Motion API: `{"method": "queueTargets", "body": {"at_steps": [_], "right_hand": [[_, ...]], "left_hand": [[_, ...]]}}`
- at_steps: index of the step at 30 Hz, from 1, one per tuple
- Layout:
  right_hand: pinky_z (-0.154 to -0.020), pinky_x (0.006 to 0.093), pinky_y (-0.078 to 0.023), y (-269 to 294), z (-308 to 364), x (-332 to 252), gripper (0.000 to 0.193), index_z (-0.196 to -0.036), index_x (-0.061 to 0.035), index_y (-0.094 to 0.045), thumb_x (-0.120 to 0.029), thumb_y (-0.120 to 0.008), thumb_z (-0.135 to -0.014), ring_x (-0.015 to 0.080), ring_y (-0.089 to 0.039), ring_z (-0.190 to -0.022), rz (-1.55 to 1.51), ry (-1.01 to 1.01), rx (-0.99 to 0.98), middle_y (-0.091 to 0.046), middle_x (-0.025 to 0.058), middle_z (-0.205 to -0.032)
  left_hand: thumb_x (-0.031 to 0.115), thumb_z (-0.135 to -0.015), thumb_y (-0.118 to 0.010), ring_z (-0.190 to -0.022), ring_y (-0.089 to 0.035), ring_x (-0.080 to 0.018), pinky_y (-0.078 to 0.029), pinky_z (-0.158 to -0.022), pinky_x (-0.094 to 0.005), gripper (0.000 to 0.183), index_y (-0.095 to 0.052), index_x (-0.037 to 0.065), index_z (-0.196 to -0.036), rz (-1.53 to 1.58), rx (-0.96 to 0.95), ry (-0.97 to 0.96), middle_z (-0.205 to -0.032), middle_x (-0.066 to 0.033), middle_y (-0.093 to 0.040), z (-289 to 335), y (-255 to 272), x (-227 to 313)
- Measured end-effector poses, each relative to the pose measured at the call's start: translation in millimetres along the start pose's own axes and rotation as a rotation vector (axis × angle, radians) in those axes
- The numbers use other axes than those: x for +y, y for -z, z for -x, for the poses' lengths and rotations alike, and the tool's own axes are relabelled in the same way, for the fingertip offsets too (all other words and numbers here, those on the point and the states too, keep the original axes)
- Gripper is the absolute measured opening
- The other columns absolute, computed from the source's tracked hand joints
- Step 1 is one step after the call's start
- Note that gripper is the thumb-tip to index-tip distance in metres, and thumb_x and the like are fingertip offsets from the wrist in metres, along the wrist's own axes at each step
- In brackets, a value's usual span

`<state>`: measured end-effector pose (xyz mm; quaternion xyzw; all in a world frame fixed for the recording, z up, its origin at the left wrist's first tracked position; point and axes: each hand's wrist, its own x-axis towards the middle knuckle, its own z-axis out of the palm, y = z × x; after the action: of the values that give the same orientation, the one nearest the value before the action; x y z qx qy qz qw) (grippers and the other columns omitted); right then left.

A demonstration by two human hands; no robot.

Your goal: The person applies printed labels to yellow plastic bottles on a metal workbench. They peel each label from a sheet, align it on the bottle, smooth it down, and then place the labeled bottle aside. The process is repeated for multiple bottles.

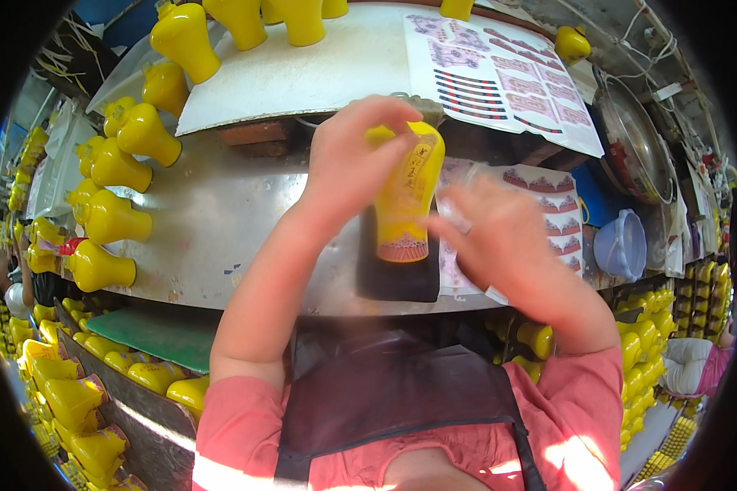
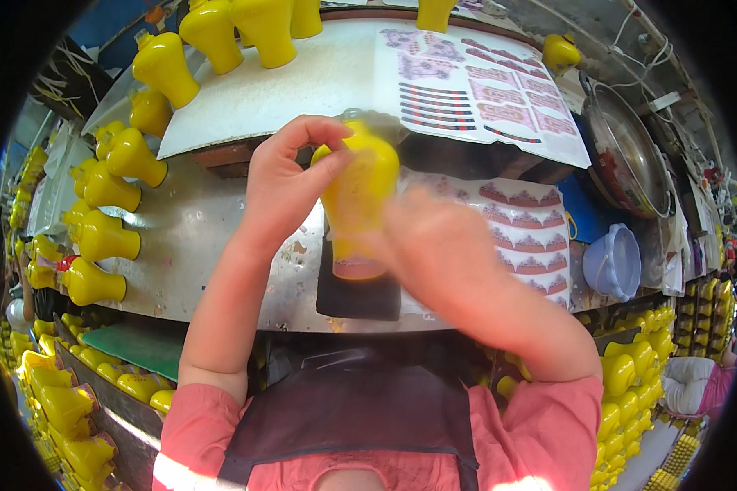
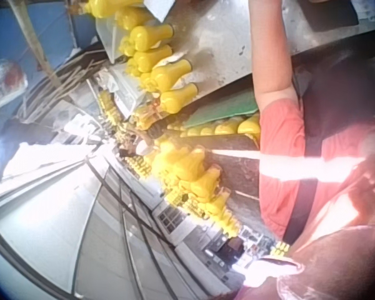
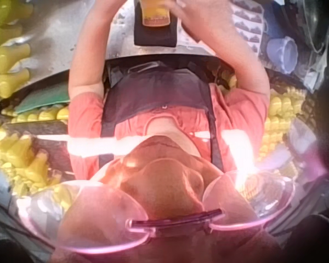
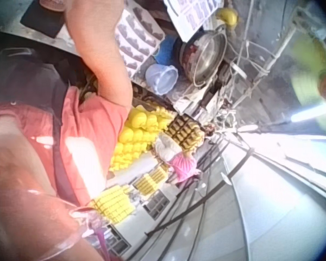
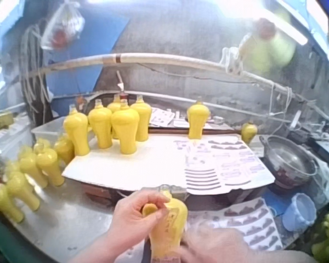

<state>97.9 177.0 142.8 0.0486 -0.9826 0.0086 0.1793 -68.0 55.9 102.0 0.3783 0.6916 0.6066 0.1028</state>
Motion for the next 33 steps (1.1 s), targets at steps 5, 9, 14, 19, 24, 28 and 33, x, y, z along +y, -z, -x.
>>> {"method": "queueTargets", "body": {"at_steps": [5, 9, 14, 19, 24, 28, 33], "right_hand": [[-0.068, 0.0361, -0.055, 8.5, -26.5, 36.4, 0.034, -0.11, -0.0038, -0.075, -0.018, -0.081, -0.079, 0.0262, -0.071, -0.081, -0.586, -0.309, 0.088, -0.071, 0.0145, -0.097], [-0.066, 0.0231, -0.051, 15.3, -36.2, 47.8, 0.022, -0.106, 0.0005, -0.076, -0.012, -0.076, -0.088, 0.0072, -0.065, -0.074, -0.943, -0.452, -0.078, -0.073, 0.0038, -0.086], [-0.054, 0.0187, -0.044, 38.9, -4.9, 121.6, 0.012, -0.099, -0.0036, -0.077, -0.013, -0.072, -0.093, -0.0004, -0.056, -0.062, -1.028, -0.602, -0.031, -0.073, -0.0024, -0.084], [-0.043, 0.0186, -0.042, 76.1, 58.8, 283.2, 0.022, -0.109, -0.0027, -0.072, -0.022, -0.071, -0.099, 0.0057, -0.054, -0.045, -0.94, -0.87, 0.319, -0.071, -0.001, -0.081], [-0.064, 0.0235, -0.051, 103.9, 162.0, 440.6, 0.022, -0.109, -0.0021, -0.074, -0.021, -0.074, -0.098, 0.0079, -0.062, -0.067, -0.873, -1.215, 0.604, -0.071, 0.0005, -0.086], [-0.053, 0.0323, -0.04, 76.3, 245.9, 559.5, 0.015, -0.087, -0.0072, -0.076, -0.022, -0.078, -0.09, 0.0117, -0.052, -0.053, -0.804, -1.439, 0.618, -0.063, -0.0004, -0.066], [-0.06, 0.0367, -0.049, 42.8, 294.0, 637.8, 0.026, -0.076, -0.0035, -0.076, -0.029, -0.078, -0.081, 0.0197, -0.063, -0.061, 0.004, -1.362, -0.221, -0.068, 0.0056, -0.068]], "left_hand": [[-0.002, -0.086, -0.075, -0.094, -0.063, -0.0104, -0.05, -0.091, -0.0261, 0.02, -0.071, 0.001, -0.105, 0.059, -0.018, -0.113, -0.097, -0.0005, -0.07, 12.0, 1.5, 20.2], [0.006, -0.086, -0.075, -0.099, -0.069, -0.0191, -0.053, -0.092, -0.0312, 0.025, -0.074, 0.005, -0.111, 0.253, -0.006, -0.087, -0.105, -0.0086, -0.072, 18.4, -2.2, 20.1], [0.021, -0.093, -0.067, -0.138, -0.047, -0.0362, -0.037, -0.115, -0.0432, 0.052, -0.058, 0.007, -0.143, -0.238, 0.088, -0.084, -0.149, -0.0195, -0.048, 32.7, -8.5, -17.0], [0.022, -0.088, -0.068, -0.147, -0.034, -0.0413, -0.029, -0.122, -0.0479, 0.094, -0.015, 0.01, -0.165, -0.169, 0.011, 0.079, -0.159, -0.0268, -0.03, 53.8, -29.8, -50.6], [0.016, -0.085, -0.068, -0.142, -0.042, -0.033, -0.035, -0.119, -0.0453, 0.099, -0.011, 0.008, -0.165, 0.258, 0.076, 0.319, -0.156, -0.0193, -0.036, 65.2, -42.1, -49.2], [0.015, -0.08, -0.069, -0.139, -0.046, -0.0297, -0.038, -0.116, -0.0435, 0.096, -0.019, 0.006, -0.162, 0.346, 0.033, 0.436, -0.15, -0.0166, -0.043, 66.4, -36.4, -53.2], [0.015, -0.075, -0.069, -0.139, -0.046, -0.0278, -0.037, -0.117, -0.0417, 0.089, -0.032, 0.004, -0.156, 0.383, 0.004, 0.567, -0.145, -0.0149, -0.049, 72.1, -30.8, -63.3]]}}
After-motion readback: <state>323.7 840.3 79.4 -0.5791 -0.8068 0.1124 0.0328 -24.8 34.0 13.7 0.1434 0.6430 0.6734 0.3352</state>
